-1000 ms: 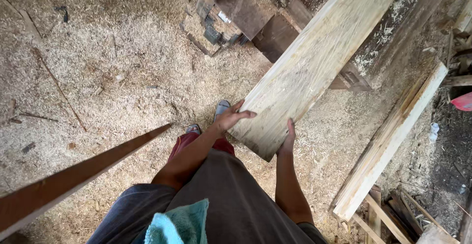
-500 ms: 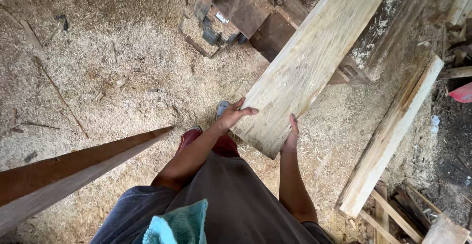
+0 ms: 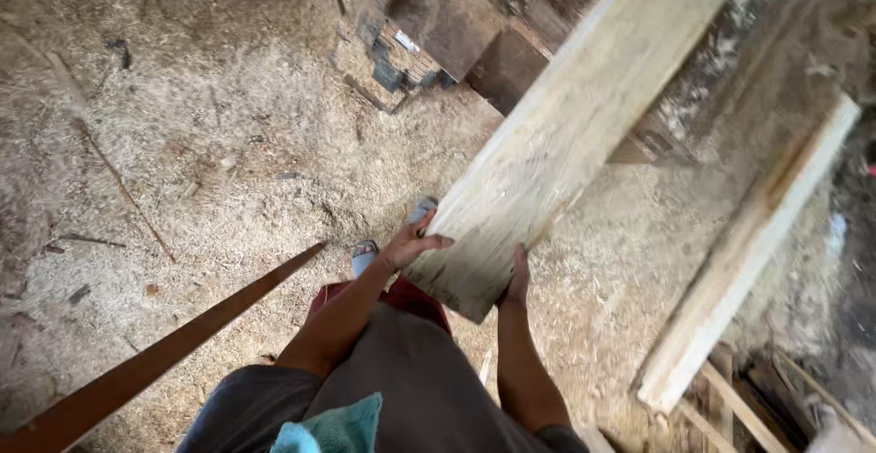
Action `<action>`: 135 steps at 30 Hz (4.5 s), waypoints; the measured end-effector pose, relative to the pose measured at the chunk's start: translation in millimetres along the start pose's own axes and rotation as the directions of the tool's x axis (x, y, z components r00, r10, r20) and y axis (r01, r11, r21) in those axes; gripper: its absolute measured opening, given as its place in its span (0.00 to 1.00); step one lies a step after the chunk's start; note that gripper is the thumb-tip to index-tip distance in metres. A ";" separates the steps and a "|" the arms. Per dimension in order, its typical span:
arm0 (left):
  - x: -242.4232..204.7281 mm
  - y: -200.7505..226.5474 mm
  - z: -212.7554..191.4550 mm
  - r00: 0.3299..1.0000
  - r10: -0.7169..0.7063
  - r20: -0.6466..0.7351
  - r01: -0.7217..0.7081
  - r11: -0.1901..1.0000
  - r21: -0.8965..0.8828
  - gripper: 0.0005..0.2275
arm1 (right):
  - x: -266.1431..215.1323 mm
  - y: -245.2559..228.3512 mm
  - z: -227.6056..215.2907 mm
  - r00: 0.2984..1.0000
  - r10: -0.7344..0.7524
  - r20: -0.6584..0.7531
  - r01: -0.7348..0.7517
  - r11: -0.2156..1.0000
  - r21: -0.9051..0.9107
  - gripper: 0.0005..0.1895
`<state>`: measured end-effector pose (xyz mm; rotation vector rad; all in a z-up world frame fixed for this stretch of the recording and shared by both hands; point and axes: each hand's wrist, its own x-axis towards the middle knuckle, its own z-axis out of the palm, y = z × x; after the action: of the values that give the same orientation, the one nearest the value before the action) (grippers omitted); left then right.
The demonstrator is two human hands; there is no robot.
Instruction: The person measures a wooden plank with a tape measure, then uses a hammer to tap a small wooden frame. They pick up and reposition several long wooden planks on a workbench and floor, moving them one at a time.
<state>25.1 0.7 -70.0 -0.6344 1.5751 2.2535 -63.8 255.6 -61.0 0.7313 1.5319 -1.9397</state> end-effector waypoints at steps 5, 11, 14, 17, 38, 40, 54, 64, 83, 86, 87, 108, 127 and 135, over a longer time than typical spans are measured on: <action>7.9 -21.6 -3.7 0.996 -0.076 0.054 0.079 0.994 -0.069 0.53 | 10.4 26.8 -24.6 0.986 -0.018 0.167 -0.009 0.987 0.160 0.40; -3.4 4.3 -5.6 0.984 -0.176 0.024 0.174 0.982 0.074 0.52 | 12.4 28.9 -26.4 0.988 0.005 0.153 -0.027 0.989 0.147 0.40; -3.2 27.1 -4.9 0.991 -0.132 0.014 0.128 0.976 0.174 0.50 | 18.1 14.9 -14.5 0.979 -0.025 0.204 -0.009 0.986 0.165 0.40; -17.0 37.2 3.2 0.994 -0.103 0.045 0.101 0.993 0.054 0.55 | 0.1 6.4 -11.6 0.980 -0.033 0.196 0.002 0.988 0.155 0.39; -26.9 78.3 33.2 0.984 -0.173 0.049 0.179 0.967 -0.182 0.58 | -19.0 -13.5 -4.4 0.971 -0.165 0.173 0.144 0.982 0.123 0.39; -29.5 79.5 31.7 0.995 -0.102 -0.011 0.101 0.993 -0.057 0.57 | -19.4 -16.5 -2.1 0.953 -0.205 0.224 0.180 0.976 0.124 0.40; -40.4 43.2 23.2 0.999 -0.052 -0.011 0.050 0.992 -0.119 0.50 | -46.7 5.9 -6.6 0.977 -0.151 0.148 0.137 0.985 0.102 0.37; -22.3 0.9 18.5 0.987 -0.130 -0.093 0.147 0.967 0.208 0.46 | -37.8 21.3 -19.5 0.989 -0.038 0.142 0.018 0.990 0.138 0.38; -15.1 26.2 0.5 0.987 -0.156 -0.023 0.155 0.935 0.318 0.55 | -30.2 11.7 0.2 0.993 -0.048 0.104 0.043 0.998 0.052 0.42; -9.0 30.1 0.2 0.986 -0.166 0.008 0.154 0.929 0.337 0.56 | -42.0 3.1 8.6 0.996 -0.054 0.071 0.052 0.998 0.025 0.41; -5.6 32.4 2.3 0.986 -0.166 0.019 0.151 0.933 0.328 0.56 | -44.8 0.0 10.3 0.997 -0.047 0.056 0.046 0.999 0.020 0.41; -44.2 67.7 23.4 0.999 -0.042 -0.023 0.046 0.978 0.204 0.53 | -52.0 -4.3 2.0 0.969 -0.198 0.148 0.196 0.980 0.027 0.41; -16.2 2.5 12.4 0.992 -0.104 -0.065 0.109 0.990 0.086 0.49 | -50.9 33.7 -9.2 0.986 -0.010 0.165 -0.017 0.987 0.161 0.42; -26.7 -1.5 10.9 0.966 -0.236 -0.100 0.250 0.955 0.158 0.49 | -39.2 58.5 -36.1 0.982 0.168 0.091 -0.179 0.974 0.138 0.44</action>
<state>46.7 11.3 -54.0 -0.8302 1.6069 1.9143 8.0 283.1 -79.7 0.8115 1.2457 -1.9392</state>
